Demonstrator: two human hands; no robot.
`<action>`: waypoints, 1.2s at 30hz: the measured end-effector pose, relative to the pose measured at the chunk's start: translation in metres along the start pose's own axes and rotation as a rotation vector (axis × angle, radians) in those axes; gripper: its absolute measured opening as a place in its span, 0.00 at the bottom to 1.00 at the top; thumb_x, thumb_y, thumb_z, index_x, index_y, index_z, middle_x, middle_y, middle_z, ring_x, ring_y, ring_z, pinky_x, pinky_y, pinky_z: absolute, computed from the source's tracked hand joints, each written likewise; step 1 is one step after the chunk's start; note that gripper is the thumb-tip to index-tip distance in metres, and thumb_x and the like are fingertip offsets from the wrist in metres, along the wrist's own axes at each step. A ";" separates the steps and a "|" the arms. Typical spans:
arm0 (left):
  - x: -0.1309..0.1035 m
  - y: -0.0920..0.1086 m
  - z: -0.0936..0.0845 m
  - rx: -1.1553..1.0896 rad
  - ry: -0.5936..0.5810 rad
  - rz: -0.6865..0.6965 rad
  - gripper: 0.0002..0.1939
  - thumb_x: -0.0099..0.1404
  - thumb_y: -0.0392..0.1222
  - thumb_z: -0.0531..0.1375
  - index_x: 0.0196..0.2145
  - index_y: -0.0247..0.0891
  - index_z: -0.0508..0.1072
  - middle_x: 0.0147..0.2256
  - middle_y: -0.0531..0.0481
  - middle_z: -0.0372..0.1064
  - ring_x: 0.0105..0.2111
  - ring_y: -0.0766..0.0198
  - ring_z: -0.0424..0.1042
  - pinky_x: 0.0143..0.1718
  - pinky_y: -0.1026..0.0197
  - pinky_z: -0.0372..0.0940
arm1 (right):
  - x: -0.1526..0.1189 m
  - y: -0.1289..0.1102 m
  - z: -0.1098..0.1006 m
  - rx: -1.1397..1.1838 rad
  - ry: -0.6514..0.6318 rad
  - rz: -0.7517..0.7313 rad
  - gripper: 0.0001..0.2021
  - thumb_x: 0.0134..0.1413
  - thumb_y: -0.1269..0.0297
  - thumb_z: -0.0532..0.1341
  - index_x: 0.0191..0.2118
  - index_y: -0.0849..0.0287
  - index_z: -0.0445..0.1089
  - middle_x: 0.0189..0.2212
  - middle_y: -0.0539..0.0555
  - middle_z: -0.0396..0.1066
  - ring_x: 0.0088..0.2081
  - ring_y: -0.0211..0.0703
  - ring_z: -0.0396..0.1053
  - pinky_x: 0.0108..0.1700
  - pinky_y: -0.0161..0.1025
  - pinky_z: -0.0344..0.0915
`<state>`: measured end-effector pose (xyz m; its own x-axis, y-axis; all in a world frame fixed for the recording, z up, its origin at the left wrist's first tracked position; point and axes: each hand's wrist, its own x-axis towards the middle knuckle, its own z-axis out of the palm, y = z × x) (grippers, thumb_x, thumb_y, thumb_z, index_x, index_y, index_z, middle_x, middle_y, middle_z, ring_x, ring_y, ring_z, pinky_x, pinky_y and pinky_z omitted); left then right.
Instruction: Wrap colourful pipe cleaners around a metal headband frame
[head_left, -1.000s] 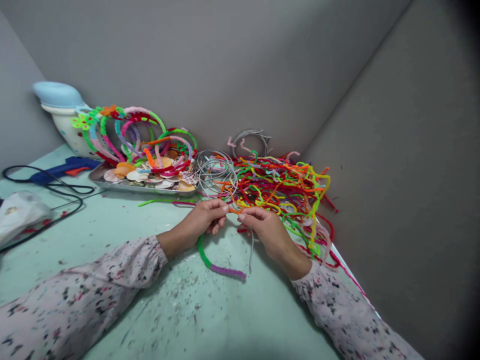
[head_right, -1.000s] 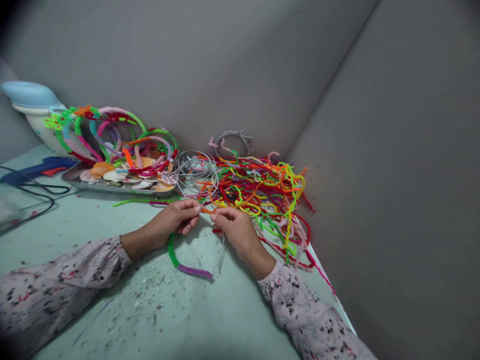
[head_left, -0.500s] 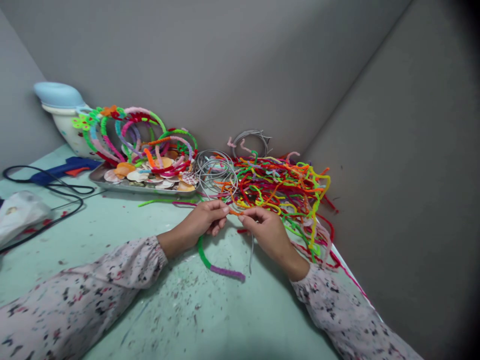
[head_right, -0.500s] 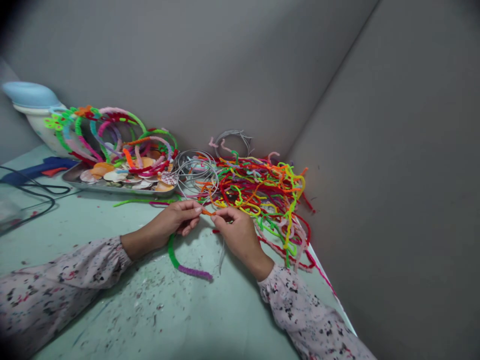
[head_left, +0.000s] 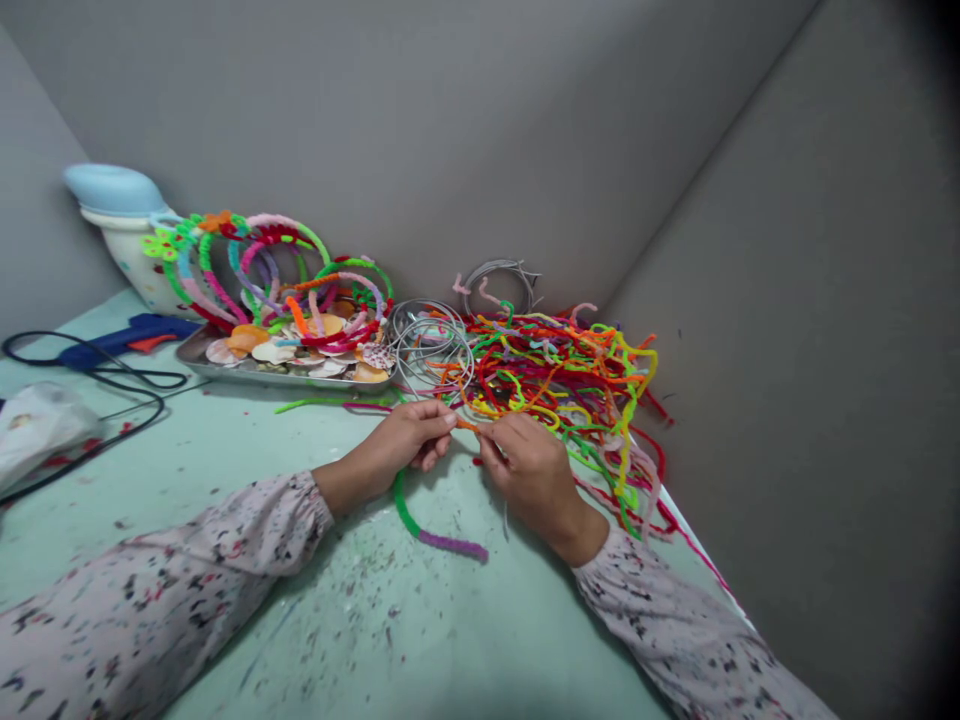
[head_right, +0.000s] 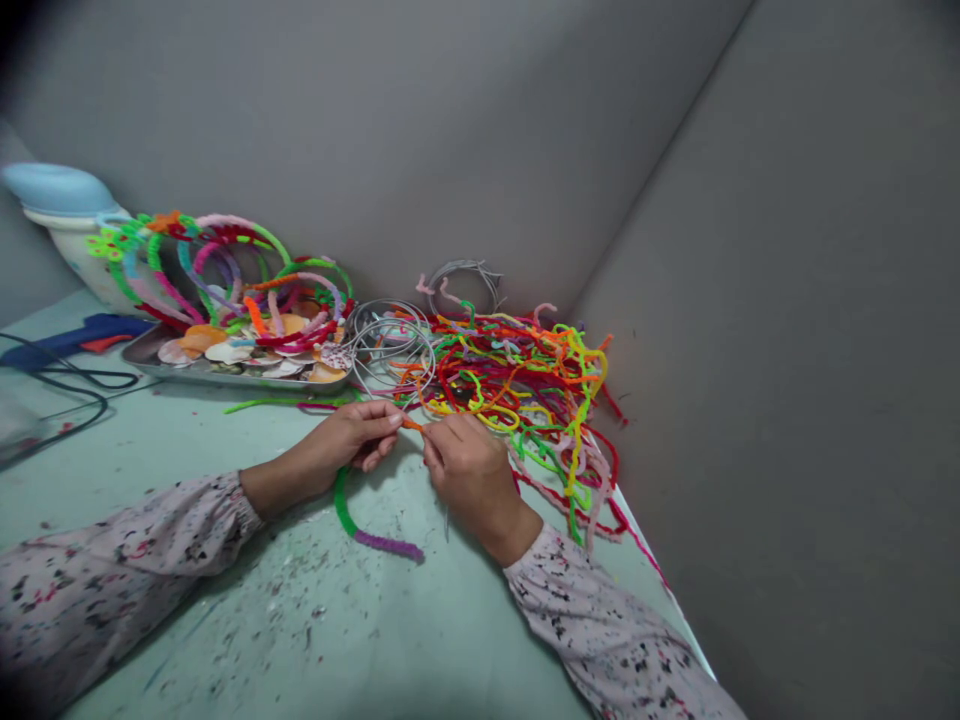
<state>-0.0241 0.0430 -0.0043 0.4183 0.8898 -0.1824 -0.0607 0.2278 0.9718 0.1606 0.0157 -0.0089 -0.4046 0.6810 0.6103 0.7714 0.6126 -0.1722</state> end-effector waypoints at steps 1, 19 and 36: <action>0.000 0.000 0.000 0.001 -0.002 -0.003 0.11 0.60 0.47 0.59 0.30 0.36 0.66 0.19 0.58 0.61 0.13 0.77 0.56 0.14 0.73 0.46 | -0.001 0.000 -0.001 -0.045 -0.023 -0.026 0.09 0.58 0.71 0.55 0.35 0.58 0.72 0.27 0.55 0.69 0.33 0.45 0.65 0.37 0.41 0.61; 0.002 -0.003 -0.001 0.067 -0.031 -0.010 0.12 0.60 0.49 0.58 0.30 0.36 0.66 0.19 0.58 0.62 0.13 0.76 0.57 0.15 0.72 0.49 | 0.010 0.006 -0.001 1.287 -0.278 0.913 0.10 0.48 0.58 0.63 0.29 0.61 0.70 0.23 0.49 0.69 0.24 0.34 0.65 0.27 0.32 0.59; -0.001 0.001 0.002 0.126 -0.019 -0.015 0.12 0.59 0.48 0.59 0.27 0.35 0.65 0.18 0.58 0.61 0.13 0.76 0.57 0.15 0.71 0.47 | 0.011 0.004 -0.007 0.519 -0.319 0.338 0.08 0.57 0.68 0.55 0.33 0.59 0.72 0.25 0.49 0.70 0.26 0.35 0.64 0.31 0.33 0.59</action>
<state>-0.0227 0.0418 -0.0031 0.4352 0.8788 -0.1958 0.0600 0.1887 0.9802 0.1630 0.0234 0.0029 -0.3696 0.9041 0.2145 0.5781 0.4045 -0.7086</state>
